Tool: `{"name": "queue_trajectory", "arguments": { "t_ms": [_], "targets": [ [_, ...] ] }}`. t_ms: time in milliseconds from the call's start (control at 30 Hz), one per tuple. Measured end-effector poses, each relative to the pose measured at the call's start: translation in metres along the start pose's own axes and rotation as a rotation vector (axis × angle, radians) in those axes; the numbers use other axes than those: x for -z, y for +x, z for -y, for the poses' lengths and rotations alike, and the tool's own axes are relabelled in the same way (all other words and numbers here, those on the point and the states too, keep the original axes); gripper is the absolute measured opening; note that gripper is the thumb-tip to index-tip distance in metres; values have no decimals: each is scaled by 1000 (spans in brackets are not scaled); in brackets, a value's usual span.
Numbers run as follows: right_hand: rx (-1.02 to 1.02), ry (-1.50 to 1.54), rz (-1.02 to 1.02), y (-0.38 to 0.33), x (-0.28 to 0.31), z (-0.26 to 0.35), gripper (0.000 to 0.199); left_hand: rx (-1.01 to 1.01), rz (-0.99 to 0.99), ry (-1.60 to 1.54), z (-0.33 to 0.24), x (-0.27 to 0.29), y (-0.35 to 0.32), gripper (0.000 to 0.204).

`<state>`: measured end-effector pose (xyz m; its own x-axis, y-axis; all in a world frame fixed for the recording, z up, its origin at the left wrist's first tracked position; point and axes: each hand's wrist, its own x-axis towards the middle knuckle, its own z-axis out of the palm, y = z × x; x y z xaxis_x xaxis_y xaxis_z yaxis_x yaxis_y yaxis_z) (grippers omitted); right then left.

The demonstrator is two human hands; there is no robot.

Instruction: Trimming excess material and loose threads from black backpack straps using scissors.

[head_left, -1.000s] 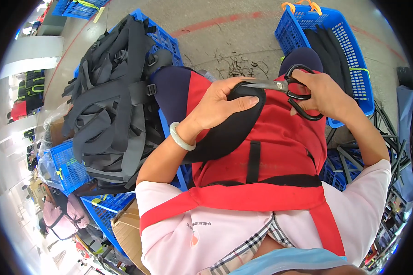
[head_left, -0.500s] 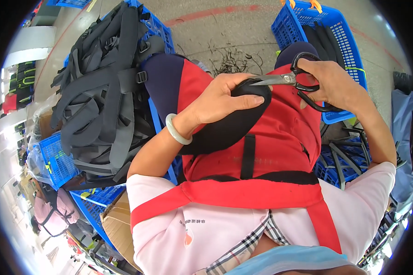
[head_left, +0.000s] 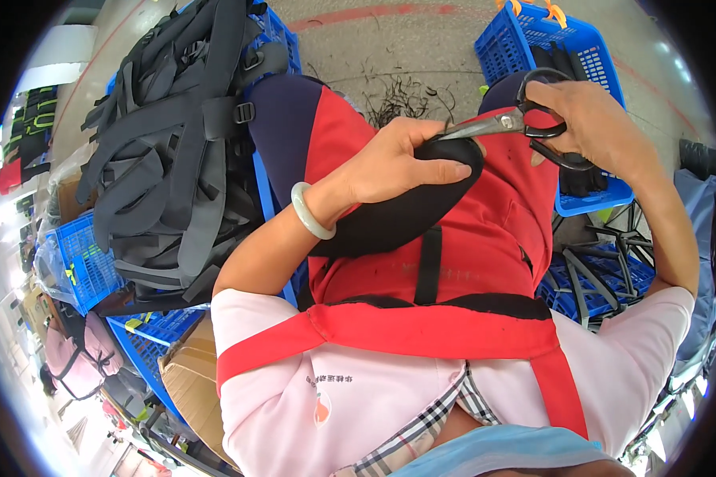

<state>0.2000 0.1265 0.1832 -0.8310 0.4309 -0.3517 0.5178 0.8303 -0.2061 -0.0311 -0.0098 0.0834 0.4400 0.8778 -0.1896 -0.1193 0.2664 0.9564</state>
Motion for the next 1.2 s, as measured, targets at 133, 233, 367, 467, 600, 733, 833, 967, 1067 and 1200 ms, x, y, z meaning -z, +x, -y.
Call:
{"name": "queue_trajectory", "arguments": {
  "t_ms": [133, 233, 367, 467, 600, 733, 833, 967, 1067, 1200],
  "targets": [
    [172, -109, -213, 4, -3, -2, 41, -13, -1, -31, 2, -3, 0, 28],
    [111, -209, -91, 9, 8, 6, 40, -7, -51, -69, 3, -7, 0, 18],
    [294, -239, -347, 10, -2, -2, 38, -40, -56, -93, 3, -6, 0, 20],
    [149, -301, -189, 10, 0, 2, 37, -27, -55, -114, 4, -6, -1, 22],
    [96, -290, -147, 12, -2, -2, 40, -8, -56, -130, 4, -4, -1, 23],
    [52, -11, -179, 5, -4, -3, 47, -54, -70, -148, -2, -2, -2, 24],
    [40, 29, -181, 1, -5, -1, 51, -49, -61, -139, -1, -1, 0, 25],
    [230, -97, -315, 6, -15, -7, 50, -43, -43, -62, 3, -3, 3, 21],
    [159, -211, -244, 5, -10, -6, 46, -22, -44, -94, 7, -5, 4, 19],
    [-42, -181, 24, 13, -3, 5, 47, -6, -92, -119, 4, -2, -1, 21]
  ]
}}
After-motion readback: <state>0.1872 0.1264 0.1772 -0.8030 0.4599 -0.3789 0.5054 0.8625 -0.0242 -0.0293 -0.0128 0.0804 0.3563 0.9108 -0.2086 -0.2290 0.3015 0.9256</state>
